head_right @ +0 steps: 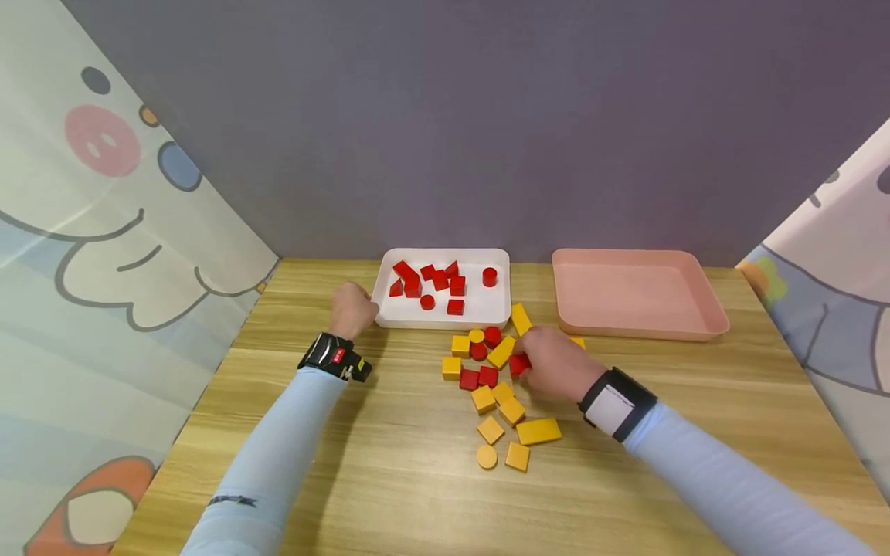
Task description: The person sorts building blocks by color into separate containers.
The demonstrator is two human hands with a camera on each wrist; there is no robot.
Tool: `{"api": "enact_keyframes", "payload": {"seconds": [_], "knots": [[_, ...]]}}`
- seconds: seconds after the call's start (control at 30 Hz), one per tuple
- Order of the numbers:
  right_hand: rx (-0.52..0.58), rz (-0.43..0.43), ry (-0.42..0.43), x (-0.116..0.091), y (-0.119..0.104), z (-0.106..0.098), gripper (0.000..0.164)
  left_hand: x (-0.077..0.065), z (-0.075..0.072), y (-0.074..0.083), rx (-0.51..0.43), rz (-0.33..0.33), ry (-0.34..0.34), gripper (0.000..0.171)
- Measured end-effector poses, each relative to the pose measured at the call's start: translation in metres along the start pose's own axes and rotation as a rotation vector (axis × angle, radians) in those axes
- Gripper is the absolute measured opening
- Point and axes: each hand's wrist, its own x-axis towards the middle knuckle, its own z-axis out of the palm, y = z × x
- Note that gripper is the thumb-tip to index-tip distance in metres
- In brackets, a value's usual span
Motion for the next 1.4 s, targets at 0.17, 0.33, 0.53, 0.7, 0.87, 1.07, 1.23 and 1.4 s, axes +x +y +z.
{"api": "enact_keyframes", "payload": {"seconds": [0.17, 0.33, 0.53, 0.7, 0.87, 1.07, 1.23, 1.4], "knots": [[-0.051, 0.034, 0.068, 0.016, -0.016, -0.039, 0.034, -0.001, -0.001, 0.001, 0.013, 0.0, 0.008, 0.021], [-0.01, 0.072, 0.13, 0.048, -0.032, -0.066, 0.037, -0.001, 0.001, 0.001, 0.014, -0.009, 0.005, 0.018], [0.014, 0.12, 0.155, 0.094, -0.044, -0.068, 0.038, -0.002, 0.002, -0.001, 0.0, -0.03, 0.003, 0.019], [0.052, 0.182, 0.172, 0.121, -0.041, -0.055, 0.04, -0.003, 0.002, -0.001, 0.008, -0.032, -0.012, 0.022], [0.033, 0.217, 0.196, 0.134, -0.033, -0.041, 0.039, -0.005, -0.001, 0.0, -0.003, -0.015, 0.001, 0.021], [0.03, 0.233, 0.192, 0.139, -0.026, -0.026, 0.034, -0.005, 0.001, 0.0, 0.014, 0.009, 0.029, 0.022], [0.025, 0.239, 0.187, 0.146, -0.024, -0.02, 0.034, -0.004, 0.003, -0.001, 0.029, 0.021, 0.051, 0.023], [0.037, 0.262, 0.158, 0.153, -0.022, -0.014, 0.036, -0.003, 0.003, -0.002, -0.002, -0.002, 0.039, 0.022]]}}
